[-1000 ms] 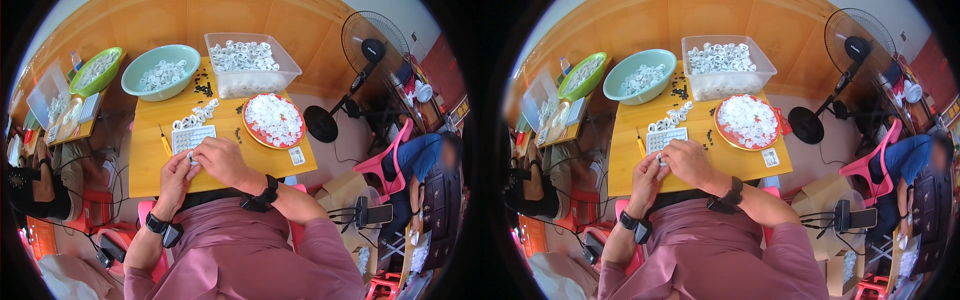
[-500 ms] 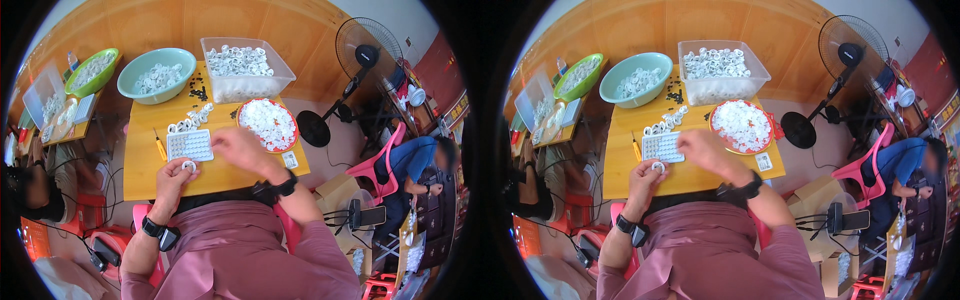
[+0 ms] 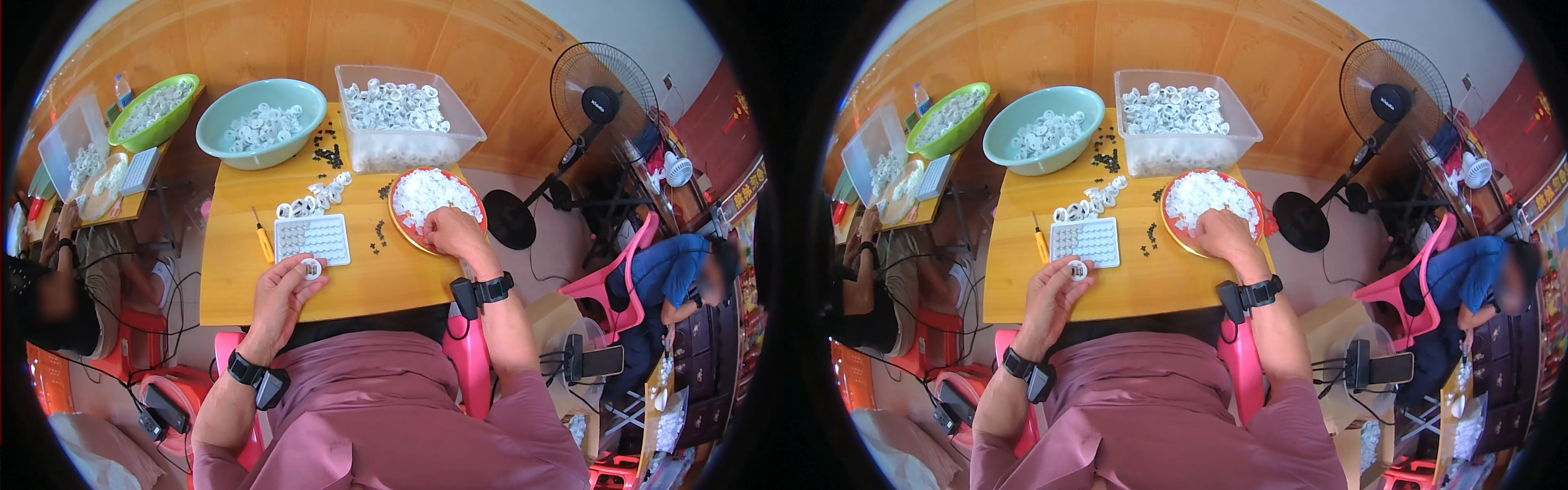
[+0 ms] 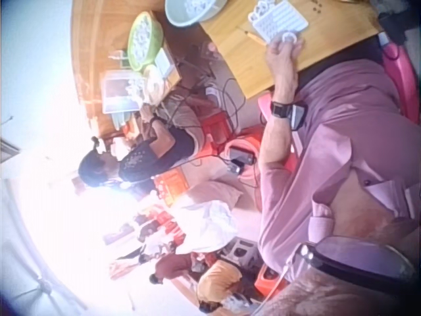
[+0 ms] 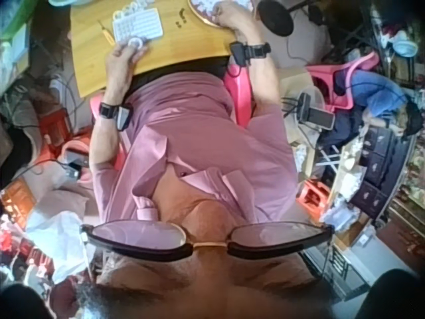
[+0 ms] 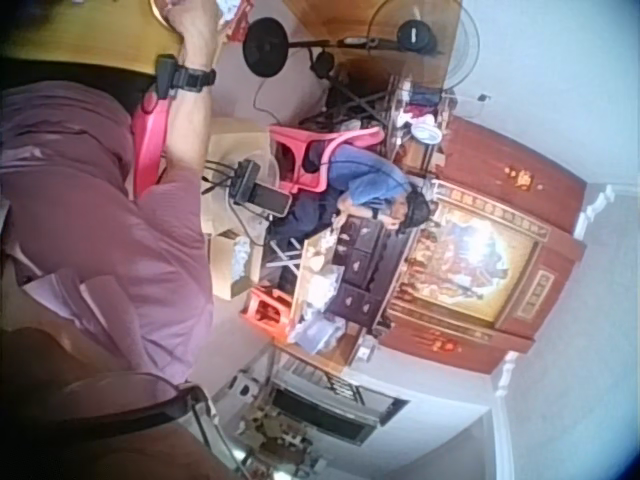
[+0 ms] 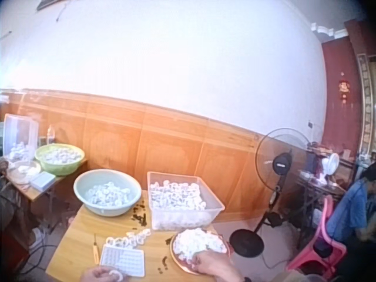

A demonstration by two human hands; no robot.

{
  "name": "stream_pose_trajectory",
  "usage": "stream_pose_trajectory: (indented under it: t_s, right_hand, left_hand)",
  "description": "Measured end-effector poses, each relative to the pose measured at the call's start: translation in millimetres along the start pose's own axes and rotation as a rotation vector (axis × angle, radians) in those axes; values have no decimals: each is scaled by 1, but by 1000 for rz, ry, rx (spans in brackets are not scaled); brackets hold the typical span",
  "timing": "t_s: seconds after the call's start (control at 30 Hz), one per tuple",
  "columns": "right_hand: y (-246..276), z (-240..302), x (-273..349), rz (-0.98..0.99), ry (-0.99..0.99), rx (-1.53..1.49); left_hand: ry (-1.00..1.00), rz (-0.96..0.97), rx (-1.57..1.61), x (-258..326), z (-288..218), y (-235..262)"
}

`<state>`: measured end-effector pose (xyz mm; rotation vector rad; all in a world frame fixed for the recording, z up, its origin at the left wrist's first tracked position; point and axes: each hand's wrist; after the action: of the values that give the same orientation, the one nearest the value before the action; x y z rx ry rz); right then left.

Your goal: The person assembles components by hand, picking up a white plastic base and a small black part, fitting the part into the base, and placing the unit into a white plastic tray.

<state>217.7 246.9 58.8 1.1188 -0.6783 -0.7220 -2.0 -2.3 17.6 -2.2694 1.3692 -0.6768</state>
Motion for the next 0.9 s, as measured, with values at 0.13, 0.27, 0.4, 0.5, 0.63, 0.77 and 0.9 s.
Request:
stream_pose_trajectory:
  t_s: [0.13,0.27,0.4,0.5,0.63,0.77,0.9]
  right_hand:
    - [-6,1,-4,-71,86,35]
    - [9,14,2,-185,220,-335]
    - [18,73,19,-262,461,-375]
    - [-11,109,22,-136,569,-649]
    - [-57,129,25,-164,710,-722]
    - [-69,139,34,-197,599,-788]
    - [-70,137,36,-263,657,-786]
  left_hand:
    - [12,36,13,2,-1,10]
    - [76,70,131,-3,1,14]
    - [93,157,235,-4,5,14]
    - [73,129,265,1,-1,9]
    - [57,125,314,-3,1,14]
    - [36,112,324,-5,6,18]
    - [33,82,300,-4,8,15]
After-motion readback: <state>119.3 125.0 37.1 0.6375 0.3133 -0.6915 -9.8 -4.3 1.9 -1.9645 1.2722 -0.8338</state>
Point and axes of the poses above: each hand's wrist, its own x-axis away from the middle knuckle, its own y-axis out of the back of the hand, z = x × y, and after that the axes turned 3 degrees about -x, right-handed
